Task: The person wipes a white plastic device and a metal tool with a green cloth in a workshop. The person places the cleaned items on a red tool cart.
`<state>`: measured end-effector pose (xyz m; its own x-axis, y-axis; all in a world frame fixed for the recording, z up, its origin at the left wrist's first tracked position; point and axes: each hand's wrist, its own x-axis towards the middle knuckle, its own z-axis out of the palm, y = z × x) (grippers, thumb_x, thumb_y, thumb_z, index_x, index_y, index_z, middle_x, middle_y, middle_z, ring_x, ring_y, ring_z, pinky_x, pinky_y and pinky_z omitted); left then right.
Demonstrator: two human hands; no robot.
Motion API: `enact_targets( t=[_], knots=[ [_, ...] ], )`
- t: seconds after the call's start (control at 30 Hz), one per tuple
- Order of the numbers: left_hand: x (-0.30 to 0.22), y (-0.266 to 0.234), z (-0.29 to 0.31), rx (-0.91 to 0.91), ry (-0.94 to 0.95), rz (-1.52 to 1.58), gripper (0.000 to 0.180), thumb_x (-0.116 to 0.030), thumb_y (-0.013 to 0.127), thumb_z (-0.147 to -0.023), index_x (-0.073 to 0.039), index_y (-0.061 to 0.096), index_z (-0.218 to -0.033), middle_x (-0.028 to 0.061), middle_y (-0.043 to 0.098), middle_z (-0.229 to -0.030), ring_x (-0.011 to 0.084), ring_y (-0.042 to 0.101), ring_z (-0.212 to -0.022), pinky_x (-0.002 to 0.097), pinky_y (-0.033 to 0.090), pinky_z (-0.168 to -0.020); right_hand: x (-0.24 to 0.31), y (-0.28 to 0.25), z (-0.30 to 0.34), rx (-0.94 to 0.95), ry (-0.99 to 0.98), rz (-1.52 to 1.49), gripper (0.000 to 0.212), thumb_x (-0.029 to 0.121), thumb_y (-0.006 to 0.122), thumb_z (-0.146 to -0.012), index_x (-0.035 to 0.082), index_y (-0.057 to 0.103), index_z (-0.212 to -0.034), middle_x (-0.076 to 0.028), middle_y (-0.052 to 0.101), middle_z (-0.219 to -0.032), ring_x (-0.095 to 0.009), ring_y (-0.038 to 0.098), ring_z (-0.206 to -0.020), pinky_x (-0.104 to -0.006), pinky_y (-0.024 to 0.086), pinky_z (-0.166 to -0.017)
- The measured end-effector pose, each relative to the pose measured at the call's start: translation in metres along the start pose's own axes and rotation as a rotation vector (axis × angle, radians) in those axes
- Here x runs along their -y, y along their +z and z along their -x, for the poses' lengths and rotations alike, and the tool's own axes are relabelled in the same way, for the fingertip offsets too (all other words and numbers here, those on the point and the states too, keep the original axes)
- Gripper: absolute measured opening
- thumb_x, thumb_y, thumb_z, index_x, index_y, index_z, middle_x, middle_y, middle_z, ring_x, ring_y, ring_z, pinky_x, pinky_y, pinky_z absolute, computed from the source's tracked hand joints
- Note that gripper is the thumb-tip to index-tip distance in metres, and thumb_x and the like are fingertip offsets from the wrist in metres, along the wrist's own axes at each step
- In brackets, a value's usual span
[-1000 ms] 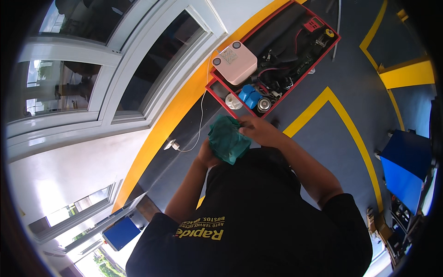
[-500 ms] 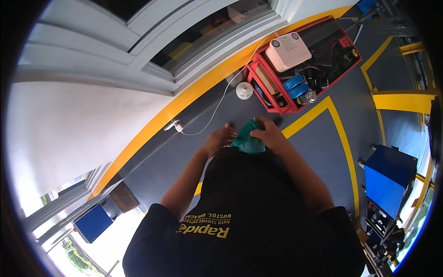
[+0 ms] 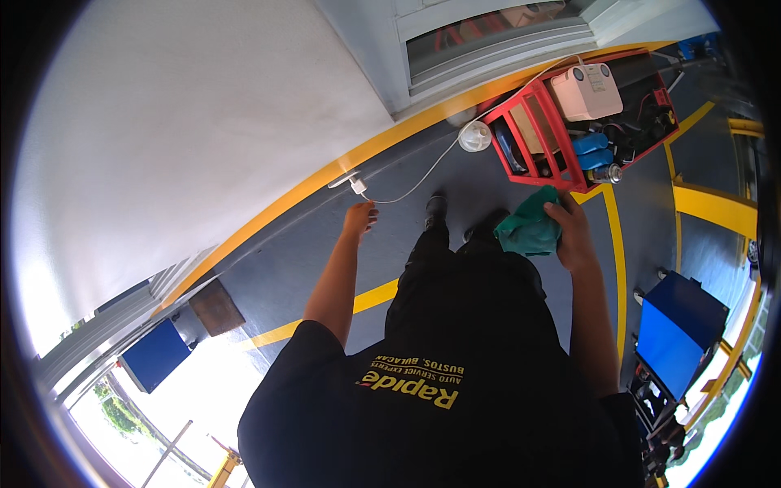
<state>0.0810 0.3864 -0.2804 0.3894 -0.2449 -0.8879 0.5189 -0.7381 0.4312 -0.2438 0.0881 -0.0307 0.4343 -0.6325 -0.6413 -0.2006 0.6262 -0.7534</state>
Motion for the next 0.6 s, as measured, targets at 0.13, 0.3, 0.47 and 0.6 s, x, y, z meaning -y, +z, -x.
enact_targets(
  t=[0.13, 0.3, 0.47, 0.6],
  knots=[
    [0.019, -0.018, -0.039, -0.047, -0.065, -0.002, 0.032, -0.046, 0.058, -0.097, -0.018, 0.066, -0.112, -0.0005, 0.072, -0.107, 0.0147, 0.063, -0.093, 0.0387, 0.046, -0.087, -0.003, 0.001, 0.01, -0.031, 0.014, 0.01, 0.037, 0.012, 0.067, -0.094, 0.0, 0.057, -0.128, -0.009, 0.064, -0.111, -0.017, 0.065, -0.103, -0.0317, 0.054, -0.091],
    [0.019, -0.026, -0.06, -0.021, -0.118, -0.059, 0.032, -0.045, 0.059, -0.097, -0.019, 0.066, -0.113, -0.0008, 0.072, -0.106, 0.0144, 0.063, -0.092, 0.0387, 0.046, -0.086, -0.001, -0.002, 0.018, -0.066, 0.014, 0.019, 0.039, 0.014, 0.067, -0.094, -0.001, 0.055, -0.128, -0.008, 0.062, -0.11, -0.017, 0.064, -0.103, -0.0321, 0.054, -0.092],
    [0.019, -0.017, -0.063, 0.016, -0.122, -0.106, 0.036, -0.045, 0.057, -0.099, -0.016, 0.064, -0.119, 0.0008, 0.072, -0.109, 0.0171, 0.064, -0.095, 0.0412, 0.046, -0.089, 0.0, -0.006, 0.026, -0.066, -0.018, -0.036, 0.037, 0.014, 0.067, -0.094, -0.002, 0.057, -0.126, -0.008, 0.063, -0.11, -0.017, 0.065, -0.102, -0.0322, 0.054, -0.092],
    [0.038, -0.023, -0.071, 0.014, -0.138, -0.134, 0.043, -0.048, 0.055, -0.1, -0.016, 0.062, -0.128, 0.0023, 0.071, -0.117, 0.0213, 0.065, -0.105, 0.0444, 0.044, -0.096, -0.017, -0.012, 0.022, -0.123, 0.0, 0.032, 0.039, 0.015, 0.067, -0.095, -0.004, 0.057, -0.127, -0.01, 0.064, -0.111, -0.018, 0.065, -0.101, -0.0332, 0.053, -0.091]
  ],
)
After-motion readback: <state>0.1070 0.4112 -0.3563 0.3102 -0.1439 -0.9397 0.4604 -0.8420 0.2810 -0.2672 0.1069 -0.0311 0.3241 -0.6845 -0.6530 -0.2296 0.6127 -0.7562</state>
